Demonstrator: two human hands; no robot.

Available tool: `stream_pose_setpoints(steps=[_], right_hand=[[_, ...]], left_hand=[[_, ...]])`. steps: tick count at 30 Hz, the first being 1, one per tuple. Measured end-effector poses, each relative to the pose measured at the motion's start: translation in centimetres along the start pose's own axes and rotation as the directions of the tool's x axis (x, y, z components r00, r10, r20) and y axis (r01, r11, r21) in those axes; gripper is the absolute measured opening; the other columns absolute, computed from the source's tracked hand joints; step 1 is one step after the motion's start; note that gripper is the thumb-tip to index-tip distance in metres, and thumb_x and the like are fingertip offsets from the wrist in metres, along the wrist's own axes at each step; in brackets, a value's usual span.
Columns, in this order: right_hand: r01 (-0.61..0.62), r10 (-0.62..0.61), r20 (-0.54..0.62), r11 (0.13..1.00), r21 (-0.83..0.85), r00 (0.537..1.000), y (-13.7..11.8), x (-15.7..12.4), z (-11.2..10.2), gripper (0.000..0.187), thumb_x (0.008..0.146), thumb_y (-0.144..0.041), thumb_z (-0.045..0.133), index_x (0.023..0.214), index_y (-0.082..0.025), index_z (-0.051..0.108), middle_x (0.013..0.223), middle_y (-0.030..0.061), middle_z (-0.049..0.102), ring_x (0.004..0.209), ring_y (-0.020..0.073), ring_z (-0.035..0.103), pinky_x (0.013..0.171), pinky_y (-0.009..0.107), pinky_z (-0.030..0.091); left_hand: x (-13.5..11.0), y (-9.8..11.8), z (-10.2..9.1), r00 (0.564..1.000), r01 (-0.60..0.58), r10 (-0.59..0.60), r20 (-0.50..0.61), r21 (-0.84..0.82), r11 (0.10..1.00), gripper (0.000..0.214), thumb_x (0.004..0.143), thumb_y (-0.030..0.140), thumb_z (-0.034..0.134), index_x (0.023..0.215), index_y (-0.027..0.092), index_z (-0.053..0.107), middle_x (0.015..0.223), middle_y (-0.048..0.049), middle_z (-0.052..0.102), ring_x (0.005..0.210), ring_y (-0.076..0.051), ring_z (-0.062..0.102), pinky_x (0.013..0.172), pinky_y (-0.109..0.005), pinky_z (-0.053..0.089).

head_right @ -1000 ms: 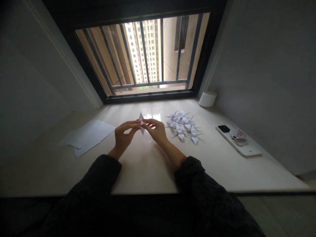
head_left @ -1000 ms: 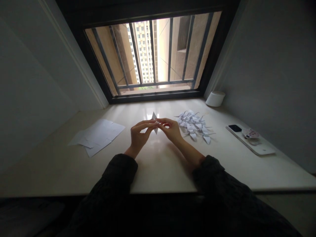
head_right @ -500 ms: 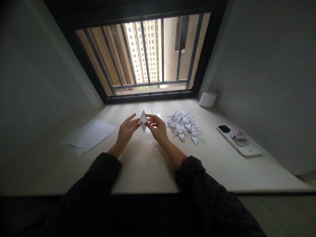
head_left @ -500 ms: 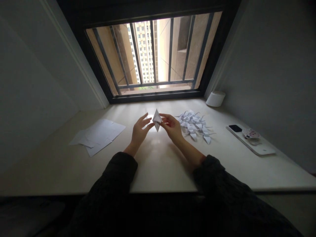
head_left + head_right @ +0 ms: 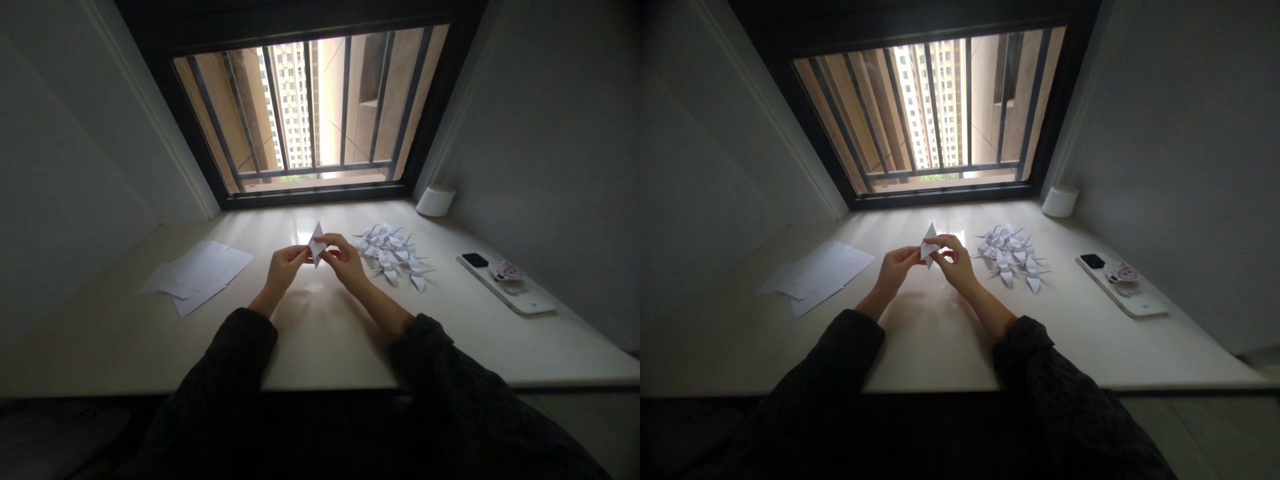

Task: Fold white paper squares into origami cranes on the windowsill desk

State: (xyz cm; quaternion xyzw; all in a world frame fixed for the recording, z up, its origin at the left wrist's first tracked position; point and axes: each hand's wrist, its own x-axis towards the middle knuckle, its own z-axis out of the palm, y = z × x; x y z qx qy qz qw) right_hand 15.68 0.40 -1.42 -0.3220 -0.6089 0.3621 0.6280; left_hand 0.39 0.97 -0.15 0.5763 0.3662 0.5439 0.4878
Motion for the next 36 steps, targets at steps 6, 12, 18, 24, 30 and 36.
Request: stream_pose_setpoints(steps=[6, 12, 18, 24, 30, 36], right_hand=[[-0.049, 0.049, 0.011, 0.999, -0.019, 0.999, 0.09, 0.01, -0.09, 0.022, 0.074, -0.031, 0.067, 0.095, -0.026, 0.070, 0.108, 0.0048, 0.058, 0.090, 0.0170, 0.055, 0.073, 0.029, 0.049], [-0.051, 0.052, 0.041, 0.998, -0.026, 0.998, 0.12, 0.01, -0.03, 0.023, 0.075, -0.029, 0.064, 0.097, -0.027, 0.070, 0.108, 0.0047, 0.059, 0.091, 0.0174, 0.056, 0.073, 0.030, 0.049], [-0.031, 0.037, 0.097, 0.998, -0.057, 0.995, 0.04, 0.02, -0.01, 0.026, 0.076, -0.023, 0.060, 0.099, -0.029, 0.071, 0.106, 0.0041, 0.057, 0.092, 0.0171, 0.056, 0.073, 0.028, 0.048], [-0.018, 0.029, 0.137, 0.997, -0.080, 0.990, 0.59, 0.04, -0.06, 0.028, 0.080, -0.027, 0.058, 0.106, -0.029, 0.068, 0.103, 0.0037, 0.061, 0.087, 0.0165, 0.056, 0.073, 0.030, 0.047], [-0.035, 0.043, 0.115, 0.997, -0.066, 0.992, 0.37, 0.00, -0.10, 0.026, 0.078, -0.033, 0.062, 0.103, -0.029, 0.070, 0.104, 0.0040, 0.063, 0.085, 0.0163, 0.058, 0.070, 0.029, 0.048], [-0.077, 0.078, -0.075, 0.997, 0.008, 0.994, 0.69, 0.07, -0.24, 0.025, 0.066, -0.036, 0.074, 0.088, -0.024, 0.073, 0.084, 0.0030, 0.068, 0.074, 0.0159, 0.059, 0.065, 0.029, 0.049]], left_hand=[[-0.14, 0.07, -0.19, 0.999, -0.017, 0.017, -0.052, 0.007, 1.000, 0.026, 0.070, 0.036, 0.072, 0.085, 0.014, 0.074, 0.079, -0.0056, 0.073, 0.072, -0.018, 0.067, 0.075, -0.035, 0.055], [-0.04, -0.11, -0.30, 1.000, -0.027, 0.028, -0.013, 0.025, 0.999, 0.027, 0.071, 0.035, 0.071, 0.088, 0.014, 0.074, 0.080, -0.0064, 0.073, 0.073, -0.019, 0.067, 0.075, -0.034, 0.054], [-0.15, -0.09, -0.34, 0.994, -0.109, 0.112, -0.008, 0.148, 0.983, 0.028, 0.074, 0.037, 0.067, 0.091, 0.014, 0.074, 0.081, -0.0066, 0.073, 0.075, -0.019, 0.067, 0.073, -0.033, 0.053], [-0.20, 0.08, -0.35, 0.992, -0.114, 0.121, -0.036, 0.165, 0.980, 0.024, 0.074, 0.033, 0.067, 0.087, 0.015, 0.074, 0.081, -0.0057, 0.073, 0.075, -0.018, 0.066, 0.073, -0.031, 0.052], [-0.01, -0.05, -0.31, 0.996, -0.082, 0.086, -0.040, 0.098, 0.992, 0.023, 0.073, 0.032, 0.068, 0.087, 0.015, 0.074, 0.081, -0.0048, 0.072, 0.075, -0.017, 0.065, 0.075, -0.031, 0.051], [-0.08, 0.24, -0.09, 0.999, -0.024, 0.025, -0.048, 0.030, 0.999, 0.024, 0.073, 0.032, 0.068, 0.089, 0.015, 0.074, 0.080, -0.0044, 0.072, 0.072, -0.015, 0.063, 0.075, -0.031, 0.051]])
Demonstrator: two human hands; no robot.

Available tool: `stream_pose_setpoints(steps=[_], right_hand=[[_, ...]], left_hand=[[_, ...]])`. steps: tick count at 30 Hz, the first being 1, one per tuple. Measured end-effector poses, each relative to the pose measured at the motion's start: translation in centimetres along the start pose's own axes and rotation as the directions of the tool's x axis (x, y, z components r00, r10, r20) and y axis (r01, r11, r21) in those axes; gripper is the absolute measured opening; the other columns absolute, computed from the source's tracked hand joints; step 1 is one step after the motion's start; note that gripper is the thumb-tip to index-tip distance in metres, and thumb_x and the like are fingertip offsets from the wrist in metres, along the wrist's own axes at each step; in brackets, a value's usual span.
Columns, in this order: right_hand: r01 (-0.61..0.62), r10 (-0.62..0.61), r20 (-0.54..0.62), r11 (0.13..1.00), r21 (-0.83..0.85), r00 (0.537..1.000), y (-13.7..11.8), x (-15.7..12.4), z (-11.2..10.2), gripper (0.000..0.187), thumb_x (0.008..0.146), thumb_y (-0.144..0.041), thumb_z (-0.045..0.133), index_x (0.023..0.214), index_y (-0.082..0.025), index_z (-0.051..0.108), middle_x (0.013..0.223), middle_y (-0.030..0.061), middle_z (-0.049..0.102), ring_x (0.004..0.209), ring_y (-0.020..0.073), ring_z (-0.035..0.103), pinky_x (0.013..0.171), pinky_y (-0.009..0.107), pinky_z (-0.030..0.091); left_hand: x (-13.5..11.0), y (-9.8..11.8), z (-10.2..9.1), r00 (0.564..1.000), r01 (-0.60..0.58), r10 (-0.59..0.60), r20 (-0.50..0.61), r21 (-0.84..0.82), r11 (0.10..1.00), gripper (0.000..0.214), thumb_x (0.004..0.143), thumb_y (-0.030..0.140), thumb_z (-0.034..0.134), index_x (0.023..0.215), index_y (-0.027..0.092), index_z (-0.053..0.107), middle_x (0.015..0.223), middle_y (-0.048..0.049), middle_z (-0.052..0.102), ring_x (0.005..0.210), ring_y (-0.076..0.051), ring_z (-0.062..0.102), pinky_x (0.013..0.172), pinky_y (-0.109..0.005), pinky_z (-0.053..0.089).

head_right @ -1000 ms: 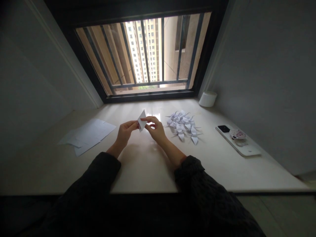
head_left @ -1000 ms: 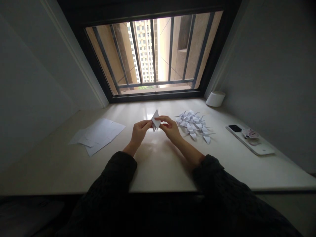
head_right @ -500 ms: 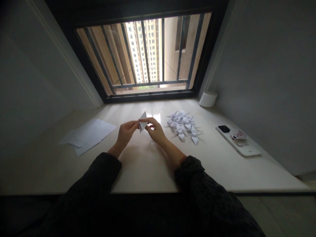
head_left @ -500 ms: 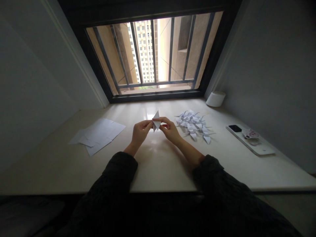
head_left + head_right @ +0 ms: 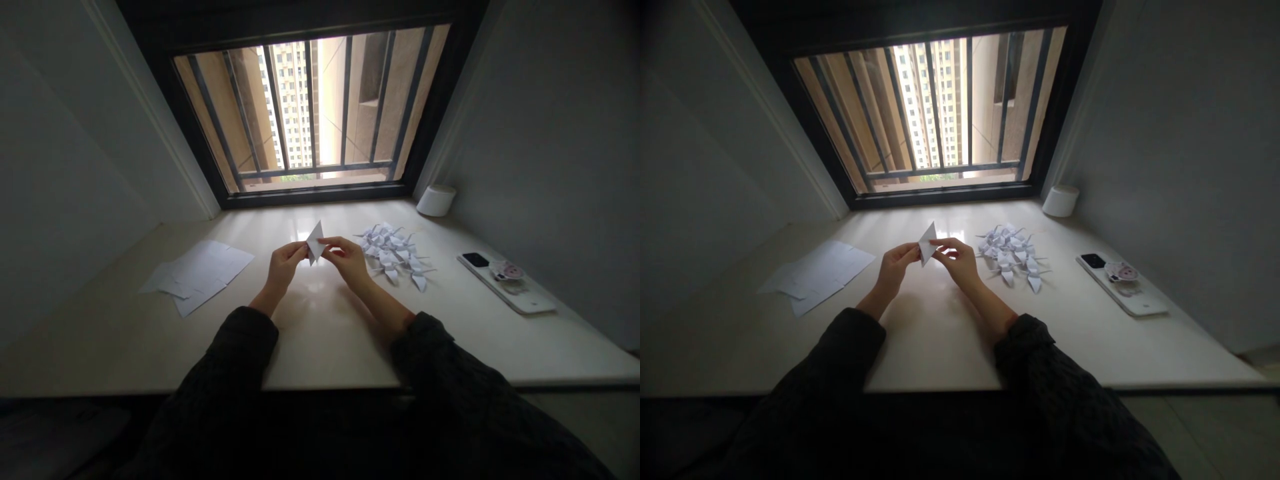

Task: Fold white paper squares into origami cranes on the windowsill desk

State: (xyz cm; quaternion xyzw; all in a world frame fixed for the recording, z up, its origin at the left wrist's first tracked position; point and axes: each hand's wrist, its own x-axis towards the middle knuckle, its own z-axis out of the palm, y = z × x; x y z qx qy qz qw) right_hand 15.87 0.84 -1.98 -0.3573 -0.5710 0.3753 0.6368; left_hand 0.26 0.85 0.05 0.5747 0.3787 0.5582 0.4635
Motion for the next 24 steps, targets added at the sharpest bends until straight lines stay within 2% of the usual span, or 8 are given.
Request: stream_pose_setpoints(steps=[5, 8, 12, 15, 20, 24], right_hand=[[-0.070, 0.070, 0.015, 0.997, 0.008, 0.997, 0.0, 0.1, 0.1, 0.025, 0.065, -0.038, 0.075, 0.086, -0.024, 0.074, 0.080, 0.0024, 0.070, 0.072, 0.0162, 0.060, 0.067, 0.031, 0.049], [-0.104, 0.104, 0.019, 0.994, 0.015, 0.994, -0.3, 0.1, 0.2, 0.027, 0.064, -0.040, 0.075, 0.086, -0.024, 0.074, 0.080, 0.0027, 0.071, 0.073, 0.0171, 0.061, 0.068, 0.032, 0.050], [-0.116, 0.116, 0.022, 0.993, 0.008, 0.993, -0.3, 0.1, 0.0, 0.031, 0.063, -0.041, 0.076, 0.088, -0.023, 0.075, 0.082, 0.0043, 0.072, 0.075, 0.0188, 0.063, 0.070, 0.033, 0.051], [-0.118, 0.118, 0.018, 0.993, 0.014, 0.993, -0.2, 0.3, -0.2, 0.029, 0.062, -0.040, 0.077, 0.086, -0.023, 0.075, 0.081, 0.0043, 0.072, 0.074, 0.0187, 0.064, 0.070, 0.033, 0.051], [-0.131, 0.130, 0.010, 0.991, 0.027, 0.991, -0.3, 0.7, -0.6, 0.027, 0.061, -0.037, 0.079, 0.083, -0.022, 0.075, 0.077, 0.0032, 0.072, 0.071, 0.0171, 0.064, 0.068, 0.031, 0.050], [-0.187, 0.173, 0.145, 0.978, 0.089, 0.974, -0.5, 1.0, -1.1, 0.031, 0.059, -0.036, 0.080, 0.087, -0.023, 0.075, 0.081, 0.0032, 0.073, 0.076, 0.0176, 0.066, 0.074, 0.033, 0.051]], left_hand=[[0.1, -0.1, -0.1, 1.000, -0.006, 0.006, 0.005, 0.013, 1.000, 0.025, 0.073, 0.033, 0.068, 0.090, 0.016, 0.073, 0.084, -0.0048, 0.073, 0.076, -0.016, 0.064, 0.077, -0.031, 0.051], [0.1, -0.1, -0.2, 0.999, -0.050, 0.048, 0.022, 0.060, 0.997, 0.028, 0.074, 0.036, 0.067, 0.093, 0.015, 0.072, 0.088, -0.0062, 0.073, 0.079, -0.018, 0.066, 0.079, -0.033, 0.051], [-0.3, 0.6, -0.4, 0.984, -0.175, 0.176, 0.022, 0.272, 0.946, 0.041, 0.074, 0.034, 0.069, 0.113, 0.021, 0.066, 0.088, -0.0041, 0.073, 0.082, -0.019, 0.068, 0.083, -0.034, 0.052], [-0.5, 0.8, -0.5, 0.970, -0.234, 0.243, 0.028, 0.396, 0.888, 0.030, 0.075, 0.034, 0.068, 0.104, 0.025, 0.071, 0.097, -0.0042, 0.073, 0.087, -0.020, 0.068, 0.084, -0.034, 0.052], [0.0, 0.2, -1.0, 0.980, -0.199, 0.198, 0.035, 0.297, 0.934, 0.026, 0.071, 0.036, 0.072, 0.092, 0.022, 0.075, 0.095, -0.0064, 0.073, 0.090, -0.024, 0.068, 0.086, -0.038, 0.053], [0.3, -0.2, -1.2, 0.983, -0.182, 0.180, 0.027, 0.204, 0.962, 0.030, 0.067, 0.036, 0.075, 0.093, 0.021, 0.074, 0.096, -0.0063, 0.073, 0.092, -0.025, 0.068, 0.090, -0.040, 0.052]])
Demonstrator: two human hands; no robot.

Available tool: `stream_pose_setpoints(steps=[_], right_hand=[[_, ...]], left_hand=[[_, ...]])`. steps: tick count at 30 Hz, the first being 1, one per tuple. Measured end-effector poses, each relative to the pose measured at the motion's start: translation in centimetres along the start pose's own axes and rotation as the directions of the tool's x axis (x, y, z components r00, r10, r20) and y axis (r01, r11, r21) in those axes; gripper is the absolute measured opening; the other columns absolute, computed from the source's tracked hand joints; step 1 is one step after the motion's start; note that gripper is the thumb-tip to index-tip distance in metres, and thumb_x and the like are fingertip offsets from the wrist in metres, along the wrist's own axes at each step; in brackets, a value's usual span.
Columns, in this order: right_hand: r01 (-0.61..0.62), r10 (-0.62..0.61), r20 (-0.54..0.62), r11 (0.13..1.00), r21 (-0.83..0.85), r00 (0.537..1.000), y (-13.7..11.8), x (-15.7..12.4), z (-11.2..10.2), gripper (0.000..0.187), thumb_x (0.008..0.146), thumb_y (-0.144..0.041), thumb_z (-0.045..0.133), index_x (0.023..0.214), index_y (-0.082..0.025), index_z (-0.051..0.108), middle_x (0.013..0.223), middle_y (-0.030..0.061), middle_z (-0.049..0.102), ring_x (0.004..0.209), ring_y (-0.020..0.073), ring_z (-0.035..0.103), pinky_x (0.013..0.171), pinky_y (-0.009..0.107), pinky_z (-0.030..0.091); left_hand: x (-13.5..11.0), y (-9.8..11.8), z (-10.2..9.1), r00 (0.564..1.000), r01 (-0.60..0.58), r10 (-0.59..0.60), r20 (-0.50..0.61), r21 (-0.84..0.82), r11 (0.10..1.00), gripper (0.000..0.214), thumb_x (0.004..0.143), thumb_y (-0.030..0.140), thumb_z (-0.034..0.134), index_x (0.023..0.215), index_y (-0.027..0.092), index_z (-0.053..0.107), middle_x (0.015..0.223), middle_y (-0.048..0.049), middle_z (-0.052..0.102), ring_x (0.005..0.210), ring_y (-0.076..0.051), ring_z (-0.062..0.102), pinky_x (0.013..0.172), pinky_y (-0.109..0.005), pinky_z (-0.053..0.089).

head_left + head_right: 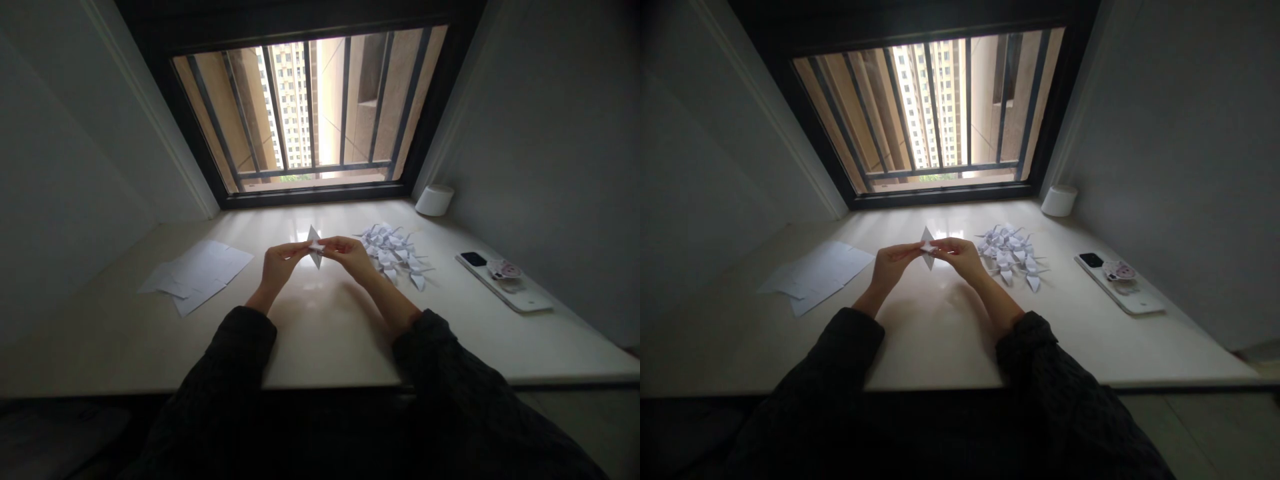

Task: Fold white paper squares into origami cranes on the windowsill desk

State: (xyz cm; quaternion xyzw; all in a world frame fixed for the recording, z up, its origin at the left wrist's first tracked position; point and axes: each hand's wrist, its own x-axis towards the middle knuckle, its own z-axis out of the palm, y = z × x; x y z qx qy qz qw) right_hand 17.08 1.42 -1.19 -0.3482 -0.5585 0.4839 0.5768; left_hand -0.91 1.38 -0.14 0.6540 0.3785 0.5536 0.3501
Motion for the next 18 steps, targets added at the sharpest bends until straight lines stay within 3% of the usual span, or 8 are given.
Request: stream_pose_setpoints(steps=[11, 18], right_hand=[[-0.124, 0.123, 0.043, 0.992, 0.014, 0.991, 0.7, 0.3, -1.2, 0.033, 0.052, -0.032, 0.083, 0.083, -0.021, 0.076, 0.077, 0.0037, 0.074, 0.075, 0.0188, 0.067, 0.079, 0.036, 0.051], [-0.151, 0.149, 0.048, 0.988, 0.036, 0.988, 0.8, 0.3, -1.2, 0.031, 0.053, -0.031, 0.083, 0.081, -0.021, 0.076, 0.076, 0.0039, 0.074, 0.073, 0.0171, 0.067, 0.076, 0.034, 0.051]], left_hand=[[-0.1, 0.6, 0.5, 0.988, 0.146, -0.140, 0.060, -0.110, 0.983, 0.034, 0.064, 0.035, 0.078, 0.093, 0.019, 0.073, 0.096, -0.0068, 0.073, 0.094, -0.025, 0.068, 0.094, -0.043, 0.050], [-0.3, 0.3, 0.2, 0.998, 0.047, -0.047, -0.035, 0.008, 0.999, 0.028, 0.063, 0.035, 0.078, 0.088, 0.023, 0.075, 0.090, -0.0059, 0.074, 0.088, -0.026, 0.069, 0.086, -0.040, 0.054]])
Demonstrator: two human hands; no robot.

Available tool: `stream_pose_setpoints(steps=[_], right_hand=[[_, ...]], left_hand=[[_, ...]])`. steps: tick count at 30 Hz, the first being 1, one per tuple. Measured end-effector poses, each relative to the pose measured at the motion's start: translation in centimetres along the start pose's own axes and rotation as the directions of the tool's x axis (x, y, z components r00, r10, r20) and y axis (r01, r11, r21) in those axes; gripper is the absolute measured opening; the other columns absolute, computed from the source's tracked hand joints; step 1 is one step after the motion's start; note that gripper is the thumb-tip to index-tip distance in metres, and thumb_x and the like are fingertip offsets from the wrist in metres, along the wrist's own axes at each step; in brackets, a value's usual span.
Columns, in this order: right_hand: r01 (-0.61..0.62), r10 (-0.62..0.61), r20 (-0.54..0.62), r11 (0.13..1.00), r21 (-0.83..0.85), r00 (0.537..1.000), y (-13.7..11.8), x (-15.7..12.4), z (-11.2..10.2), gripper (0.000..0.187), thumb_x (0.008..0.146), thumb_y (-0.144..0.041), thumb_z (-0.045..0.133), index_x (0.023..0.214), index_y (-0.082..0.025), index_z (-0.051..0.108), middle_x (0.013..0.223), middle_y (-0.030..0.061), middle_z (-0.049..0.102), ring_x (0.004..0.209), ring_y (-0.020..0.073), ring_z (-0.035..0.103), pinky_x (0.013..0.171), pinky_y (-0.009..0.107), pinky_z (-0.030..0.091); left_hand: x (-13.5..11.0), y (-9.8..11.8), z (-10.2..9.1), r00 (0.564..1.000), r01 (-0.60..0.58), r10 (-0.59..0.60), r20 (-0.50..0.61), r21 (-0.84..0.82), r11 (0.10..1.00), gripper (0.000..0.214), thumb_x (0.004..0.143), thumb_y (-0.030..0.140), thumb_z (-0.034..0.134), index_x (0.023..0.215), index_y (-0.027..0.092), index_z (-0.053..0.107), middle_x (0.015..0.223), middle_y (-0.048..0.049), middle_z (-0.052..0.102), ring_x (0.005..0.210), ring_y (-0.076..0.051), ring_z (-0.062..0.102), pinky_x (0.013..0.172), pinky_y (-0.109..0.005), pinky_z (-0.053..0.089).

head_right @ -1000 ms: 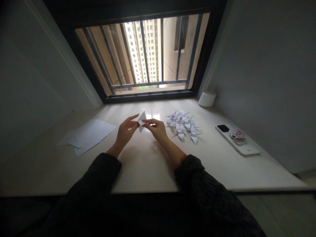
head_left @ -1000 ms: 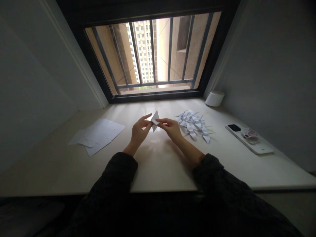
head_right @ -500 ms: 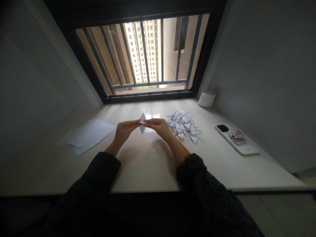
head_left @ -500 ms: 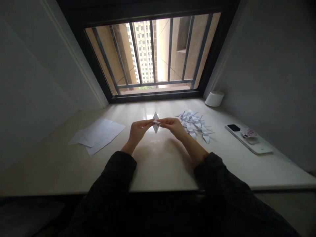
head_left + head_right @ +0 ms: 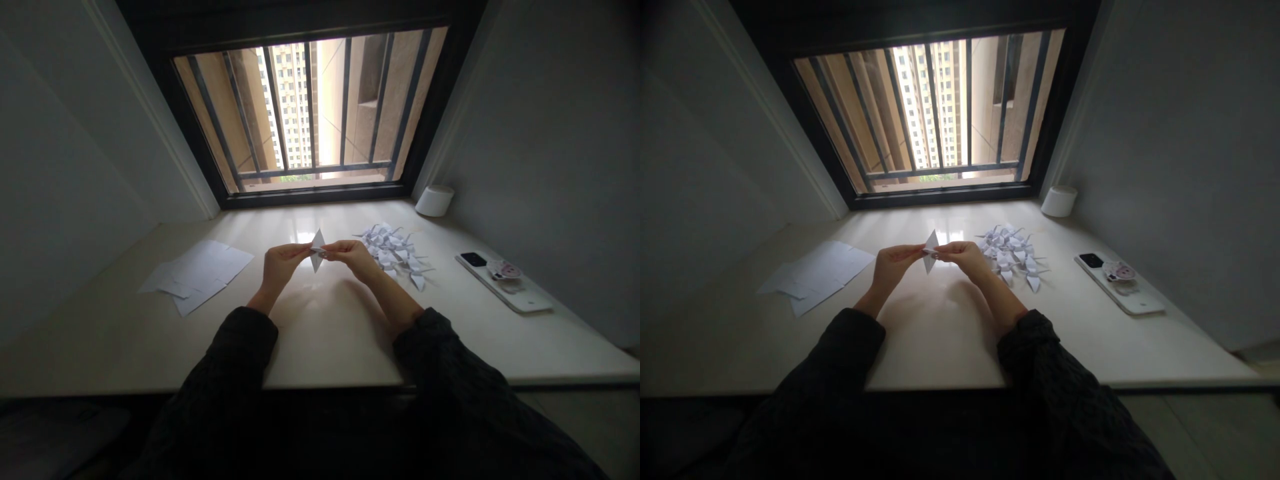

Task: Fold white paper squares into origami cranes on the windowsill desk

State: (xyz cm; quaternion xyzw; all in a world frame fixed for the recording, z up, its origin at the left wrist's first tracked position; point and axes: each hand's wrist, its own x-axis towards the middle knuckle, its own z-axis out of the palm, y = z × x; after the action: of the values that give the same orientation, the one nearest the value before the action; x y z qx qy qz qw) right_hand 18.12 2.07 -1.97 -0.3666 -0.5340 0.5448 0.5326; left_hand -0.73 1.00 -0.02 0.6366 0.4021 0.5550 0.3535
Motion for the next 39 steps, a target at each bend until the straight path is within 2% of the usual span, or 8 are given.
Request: stream_pose_setpoints(steps=[5, 9, 15, 20, 29, 36, 39], right_hand=[[0.035, -0.036, 0.042, 0.999, 0.025, 0.998, 0.0, 0.0, 0.2, 0.035, 0.057, -0.032, 0.079, 0.090, -0.023, 0.074, 0.080, 0.0028, 0.074, 0.074, 0.0164, 0.065, 0.076, 0.034, 0.050], [0.117, -0.118, 0.112, 0.993, 0.013, 0.987, -0.6, -0.3, 0.6, 0.038, 0.064, -0.035, 0.075, 0.100, -0.023, 0.072, 0.086, 0.0032, 0.073, 0.077, 0.0174, 0.063, 0.078, 0.036, 0.050], [0.213, -0.211, 0.117, 0.977, -0.012, 0.971, -1.3, -0.9, 1.3, 0.031, 0.068, -0.033, 0.072, 0.099, -0.027, 0.072, 0.097, 0.0030, 0.067, 0.074, 0.0143, 0.058, 0.070, 0.032, 0.052], [0.248, -0.235, 0.166, 0.967, -0.060, 0.958, -1.2, -1.1, 1.6, 0.033, 0.071, -0.031, 0.070, 0.103, -0.029, 0.071, 0.103, 0.0039, 0.061, 0.086, 0.0162, 0.058, 0.075, 0.031, 0.052], [0.239, -0.216, 0.169, 0.962, -0.129, 0.962, -0.7, -0.9, 1.6, 0.032, 0.075, -0.032, 0.065, 0.106, -0.027, 0.069, 0.104, 0.0048, 0.065, 0.084, 0.0165, 0.059, 0.072, 0.031, 0.051], [0.316, -0.276, 0.172, 0.906, -0.281, 0.945, -0.4, -0.7, 1.4, 0.032, 0.077, -0.033, 0.063, 0.109, -0.027, 0.068, 0.104, 0.0056, 0.066, 0.084, 0.0173, 0.060, 0.072, 0.031, 0.051], [0.310, -0.275, 0.160, 0.912, -0.269, 0.948, -0.3, -0.6, 1.2, 0.031, 0.076, -0.035, 0.065, 0.106, -0.027, 0.070, 0.104, 0.0055, 0.067, 0.084, 0.0175, 0.060, 0.072, 0.031, 0.051]], left_hand=[[0.0, -0.2, 0.0, 0.999, -0.017, 0.017, 0.031, 0.003, 1.000, 0.028, 0.065, 0.036, 0.077, 0.089, 0.022, 0.075, 0.091, -0.0063, 0.074, 0.088, -0.026, 0.069, 0.087, -0.041, 0.054], [0.0, 0.2, 0.4, 0.999, 0.026, -0.022, 0.043, -0.098, 0.995, 0.031, 0.063, 0.037, 0.078, 0.088, 0.018, 0.075, 0.093, -0.0081, 0.073, 0.090, -0.025, 0.069, 0.089, -0.042, 0.053], [-0.1, 0.9, 0.5, 0.989, 0.133, -0.119, 0.085, -0.177, 0.975, 0.059, 0.063, 0.037, 0.079, 0.116, 0.017, 0.063, 0.091, -0.0095, 0.074, 0.086, -0.023, 0.069, 0.084, -0.041, 0.053], [-0.2, 1.1, 0.5, 0.980, 0.200, -0.191, 0.061, -0.215, 0.956, 0.067, 0.061, 0.040, 0.079, 0.119, 0.015, 0.060, 0.089, -0.0111, 0.073, 0.082, -0.023, 0.069, 0.081, -0.040, 0.054], [-0.2, 1.2, 0.6, 0.974, 0.228, -0.223, 0.052, -0.260, 0.938, 0.062, 0.059, 0.037, 0.081, 0.114, 0.015, 0.064, 0.087, -0.0095, 0.074, 0.082, -0.023, 0.068, 0.083, -0.040, 0.052], [-0.1, 0.7, 0.9, 0.978, 0.209, -0.203, 0.051, -0.265, 0.941, 0.060, 0.058, 0.037, 0.080, 0.112, 0.014, 0.065, 0.086, -0.0092, 0.074, 0.081, -0.022, 0.068, 0.082, -0.040, 0.052], [0.0, 0.5, 0.7, 0.979, 0.206, -0.198, 0.055, -0.261, 0.943, 0.058, 0.060, 0.036, 0.080, 0.111, 0.014, 0.065, 0.087, -0.0089, 0.074, 0.081, -0.022, 0.068, 0.083, -0.040, 0.052]])
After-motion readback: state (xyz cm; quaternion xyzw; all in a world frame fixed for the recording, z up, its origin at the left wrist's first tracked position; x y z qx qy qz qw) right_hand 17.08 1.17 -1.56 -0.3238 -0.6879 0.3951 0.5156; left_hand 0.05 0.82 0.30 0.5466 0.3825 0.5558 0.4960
